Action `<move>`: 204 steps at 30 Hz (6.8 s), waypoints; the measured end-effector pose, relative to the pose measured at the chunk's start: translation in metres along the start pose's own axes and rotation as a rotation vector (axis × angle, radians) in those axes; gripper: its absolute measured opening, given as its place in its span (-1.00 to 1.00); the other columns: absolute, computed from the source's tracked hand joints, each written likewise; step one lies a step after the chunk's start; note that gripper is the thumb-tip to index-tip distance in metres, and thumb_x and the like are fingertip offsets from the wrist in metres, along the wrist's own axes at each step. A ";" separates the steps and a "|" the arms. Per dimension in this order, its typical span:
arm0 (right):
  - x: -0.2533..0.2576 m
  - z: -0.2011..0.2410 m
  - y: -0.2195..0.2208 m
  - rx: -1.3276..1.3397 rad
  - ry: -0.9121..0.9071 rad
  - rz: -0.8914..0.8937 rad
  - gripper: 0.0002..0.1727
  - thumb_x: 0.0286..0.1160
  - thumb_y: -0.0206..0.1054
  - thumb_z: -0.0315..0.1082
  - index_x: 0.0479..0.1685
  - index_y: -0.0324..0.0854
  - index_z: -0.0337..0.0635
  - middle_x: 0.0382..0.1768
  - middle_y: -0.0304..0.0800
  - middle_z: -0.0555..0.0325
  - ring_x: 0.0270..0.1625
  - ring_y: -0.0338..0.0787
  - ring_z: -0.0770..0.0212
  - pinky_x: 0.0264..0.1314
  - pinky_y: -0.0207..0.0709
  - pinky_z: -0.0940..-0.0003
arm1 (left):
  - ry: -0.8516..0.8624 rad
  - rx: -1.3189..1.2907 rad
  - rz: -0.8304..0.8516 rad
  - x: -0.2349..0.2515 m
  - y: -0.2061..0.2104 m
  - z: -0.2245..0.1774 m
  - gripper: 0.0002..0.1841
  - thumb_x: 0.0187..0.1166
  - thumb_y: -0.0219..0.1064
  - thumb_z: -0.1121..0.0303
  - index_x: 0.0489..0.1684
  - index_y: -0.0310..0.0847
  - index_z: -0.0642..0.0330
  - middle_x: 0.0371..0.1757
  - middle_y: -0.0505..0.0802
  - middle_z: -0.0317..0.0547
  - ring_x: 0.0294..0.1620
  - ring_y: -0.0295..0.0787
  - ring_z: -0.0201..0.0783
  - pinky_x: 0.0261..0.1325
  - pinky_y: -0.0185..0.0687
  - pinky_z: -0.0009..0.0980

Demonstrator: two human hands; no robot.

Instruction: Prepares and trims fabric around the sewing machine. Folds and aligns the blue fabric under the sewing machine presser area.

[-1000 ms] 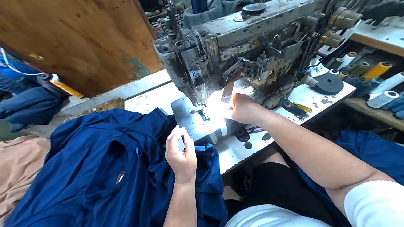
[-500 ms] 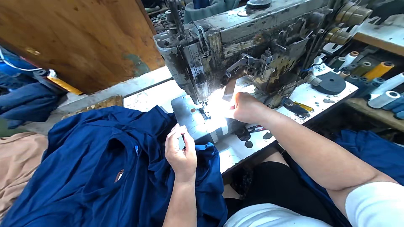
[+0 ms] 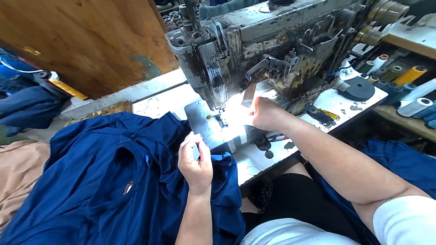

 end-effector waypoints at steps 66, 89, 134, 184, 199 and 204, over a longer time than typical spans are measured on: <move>-0.069 -0.134 -0.034 0.187 -0.142 -0.407 -0.84 0.61 0.37 -0.23 -0.23 0.83 -0.02 -0.44 0.81 0.27 -0.48 0.73 0.36 -0.38 0.68 0.20 | 0.119 -0.142 0.057 -0.004 0.004 0.005 -0.36 0.84 -0.08 -0.10 0.26 0.49 0.45 0.20 0.75 0.08 0.39 0.63 -0.23 0.51 0.51 -0.28; -0.044 -0.137 0.064 -0.327 -0.635 -0.360 -0.71 0.22 0.53 -0.61 -0.03 0.79 -0.29 -0.03 0.81 -0.16 0.17 0.79 -0.23 0.28 0.64 -0.17 | 0.012 0.059 0.548 0.044 -0.012 -0.066 -0.78 0.69 0.28 0.31 0.00 0.67 0.33 -0.16 0.82 -0.22 -0.16 0.72 -0.65 0.00 0.66 -0.64; -0.058 -0.038 0.107 1.069 -0.248 0.175 -0.70 0.71 0.31 -0.21 -0.44 0.56 -0.11 -0.60 0.48 0.37 -0.57 0.44 0.52 -0.46 0.31 0.57 | 0.218 0.361 0.647 0.022 0.042 -0.070 -0.80 0.54 0.39 0.30 -0.04 0.91 0.04 0.05 0.86 -0.08 0.14 0.79 -0.25 0.22 0.71 -0.32; -0.066 -0.017 0.071 0.745 -0.510 -0.193 -0.70 0.70 0.22 -0.20 -0.12 0.78 -0.22 -0.31 0.75 0.17 -0.26 0.63 0.46 -0.11 0.49 0.53 | -0.371 -0.145 0.629 0.022 0.026 -0.058 -0.54 0.27 0.52 0.66 0.24 0.73 0.41 0.17 0.87 0.01 -0.09 0.88 -0.40 0.03 0.82 -0.53; -0.049 -0.026 0.048 0.638 -0.451 -0.177 -0.69 0.73 0.18 -0.30 -0.29 0.74 -0.29 -0.54 0.62 0.12 -0.44 0.61 0.27 -0.29 0.52 0.24 | -0.266 -0.096 0.697 0.007 0.021 -0.069 -0.51 0.30 0.49 0.63 0.31 0.73 0.35 0.22 0.85 -0.07 -0.28 0.85 -0.44 -0.16 0.84 -0.56; -0.047 -0.055 0.033 1.224 -0.281 -0.192 -0.78 0.80 0.13 -0.37 -0.24 0.58 -0.24 -0.57 0.58 0.23 -0.66 0.42 0.47 -0.59 0.30 0.61 | -0.283 -0.142 0.709 0.003 0.016 -0.071 -0.50 0.28 0.50 0.63 0.31 0.73 0.37 0.20 0.85 -0.06 -0.28 0.84 -0.45 -0.17 0.83 -0.57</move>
Point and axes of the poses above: each hand's wrist, its own x-axis towards the middle knuckle, its own y-axis out of the palm, z = x × y, the point moved 7 cm from there along x, towards the middle knuckle
